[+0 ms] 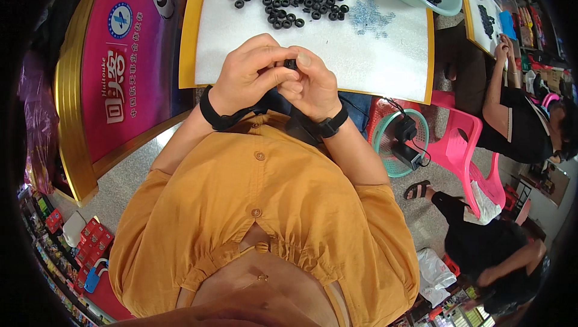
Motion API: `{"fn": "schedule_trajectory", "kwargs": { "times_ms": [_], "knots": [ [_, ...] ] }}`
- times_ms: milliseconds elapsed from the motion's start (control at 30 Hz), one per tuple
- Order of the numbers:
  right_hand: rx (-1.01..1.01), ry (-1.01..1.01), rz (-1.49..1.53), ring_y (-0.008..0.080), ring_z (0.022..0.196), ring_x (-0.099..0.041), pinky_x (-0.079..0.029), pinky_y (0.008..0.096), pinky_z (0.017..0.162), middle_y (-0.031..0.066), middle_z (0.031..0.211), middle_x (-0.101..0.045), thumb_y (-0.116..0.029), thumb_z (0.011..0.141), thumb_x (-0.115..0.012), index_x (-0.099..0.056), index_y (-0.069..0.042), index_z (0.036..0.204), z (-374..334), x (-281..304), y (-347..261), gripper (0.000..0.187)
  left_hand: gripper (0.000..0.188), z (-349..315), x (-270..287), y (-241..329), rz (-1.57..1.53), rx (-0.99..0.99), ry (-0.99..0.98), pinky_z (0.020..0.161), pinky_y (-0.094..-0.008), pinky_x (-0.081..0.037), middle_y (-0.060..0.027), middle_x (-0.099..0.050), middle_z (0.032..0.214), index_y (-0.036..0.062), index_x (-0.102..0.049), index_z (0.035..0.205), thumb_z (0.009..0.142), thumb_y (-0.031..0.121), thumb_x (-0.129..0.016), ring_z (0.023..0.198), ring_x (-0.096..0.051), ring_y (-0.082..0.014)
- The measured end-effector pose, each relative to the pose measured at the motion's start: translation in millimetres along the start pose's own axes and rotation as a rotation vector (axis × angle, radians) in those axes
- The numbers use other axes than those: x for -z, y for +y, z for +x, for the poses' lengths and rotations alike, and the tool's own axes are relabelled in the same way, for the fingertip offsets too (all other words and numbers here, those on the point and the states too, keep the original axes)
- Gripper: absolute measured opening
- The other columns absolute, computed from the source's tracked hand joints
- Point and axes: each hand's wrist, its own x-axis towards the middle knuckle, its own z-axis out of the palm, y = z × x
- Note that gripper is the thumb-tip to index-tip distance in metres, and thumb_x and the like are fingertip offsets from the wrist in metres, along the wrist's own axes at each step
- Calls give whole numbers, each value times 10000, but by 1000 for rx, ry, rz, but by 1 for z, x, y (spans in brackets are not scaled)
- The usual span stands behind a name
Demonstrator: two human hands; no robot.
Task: The person assembles small plastic components by hand, repeatedly picking up black rings and insert pieces from the table and pressing them together.
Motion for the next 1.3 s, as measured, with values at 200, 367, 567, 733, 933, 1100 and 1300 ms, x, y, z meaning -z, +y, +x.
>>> {"fn": "schedule_trajectory", "kwargs": {
  "times_ms": [200,367,567,733,933,1100,1300],
  "knots": [
    [114,-37,-8,40,538,-384,-303,176,448,31,840,-558,-345,944,-584,-570,-16,984,3,0,10,332,284,-1,-5,2,-21,3,45,574,-261,-433,-46,-565,766,29,-713,1066,788,51,-765,656,-531,-145],
    [149,-71,10,45,527,-382,-292,173,451,26,806,-557,-360,958,-607,-580,-4,1007,3,-2,12,360,290,1,-3,5,-28,1,63,575,-260,-418,-45,-560,759,42,-717,1076,789,47,-759,650,-509,-145],
    [106,-66,-97,40,564,-400,-274,171,465,21,822,-554,-308,979,-591,-574,10,1085,4,0,2,335,305,1,0,1,-1,12,76,590,-264,-424,-47,-552,754,47,-716,1100,795,40,-741,653,-509,-159],
    [248,194,-346,34,594,-426,-313,180,507,-2,805,-563,-258,949,-635,-631,-14,1038,8,-14,-29,259,343,-2,3,-4,-25,148,38,609,-249,-423,-25,-554,806,60,-700,1156,816,62,-750,676,-498,-127],
    [774,457,-1060,13,571,-422,-293,178,507,-27,786,-601,-212,907,-716,-683,-5,1072,20,-1,-202,266,296,-2,3,-14,-133,283,73,615,-226,-420,-14,-573,841,50,-701,1145,854,88,-740,702,-511,-92],
    [1081,755,-2340,227,816,-643,-518,311,712,91,946,-684,-148,861,-720,-665,-37,1184,45,59,-282,346,233,-3,3,-17,-79,319,50,620,-233,-434,-26,-604,822,47,-715,1105,879,104,-720,695,-532,-100],
    [667,267,-2215,306,887,-663,-533,364,785,103,963,-698,-170,903,-637,-730,-93,1039,92,21,-180,183,198,-4,-1,-28,-52,364,25,622,-245,-443,-41,-630,826,38,-720,1074,899,129,-704,687,-547,-111]
  ]
}}
